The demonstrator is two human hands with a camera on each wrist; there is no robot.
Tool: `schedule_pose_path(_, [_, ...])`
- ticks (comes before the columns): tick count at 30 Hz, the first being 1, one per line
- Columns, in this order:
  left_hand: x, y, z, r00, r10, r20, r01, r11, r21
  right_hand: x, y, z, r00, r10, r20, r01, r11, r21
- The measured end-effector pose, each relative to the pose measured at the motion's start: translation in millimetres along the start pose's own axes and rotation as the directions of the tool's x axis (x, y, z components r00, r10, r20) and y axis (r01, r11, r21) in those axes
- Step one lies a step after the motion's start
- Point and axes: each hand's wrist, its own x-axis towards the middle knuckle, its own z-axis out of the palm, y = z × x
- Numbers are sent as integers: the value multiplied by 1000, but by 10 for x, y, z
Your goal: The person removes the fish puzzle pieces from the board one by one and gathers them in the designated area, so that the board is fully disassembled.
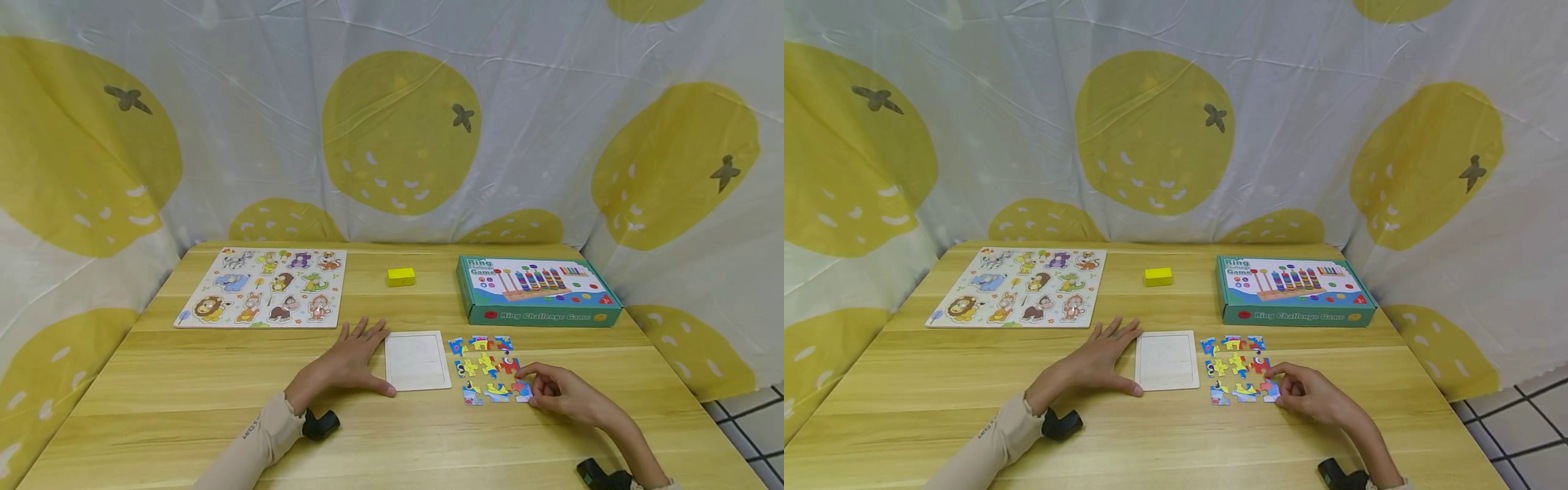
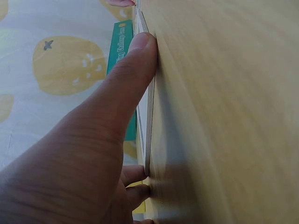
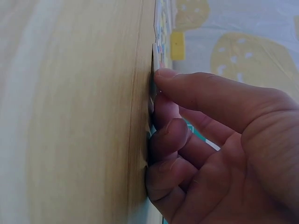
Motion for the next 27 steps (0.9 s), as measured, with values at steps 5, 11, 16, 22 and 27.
schedule_pose_path(5, [0,-6,6,1000,0,3,0,1000,-2,3,6,6,1000,-15,0,15,1000,10])
schedule_pose_path(11, [-3,-12,7,1000,2,2,-2,1000,-2,6,2,9,1000,-14,8,14,1000,26])
schedule_pose_path(16, [-7,-13,1,1000,3,0,-3,1000,0,14,-11,9,1000,-5,10,4,1000,29])
schedule_pose_path(22, [-10,-18,6,1000,7,-3,-7,1000,-6,24,-59,-2,998,67,-15,-67,998,-12])
schedule_pose_path(27, [-11,-19,6,1000,10,-1,-10,1000,-5,111,-164,-2,993,99,-64,-104,991,-84])
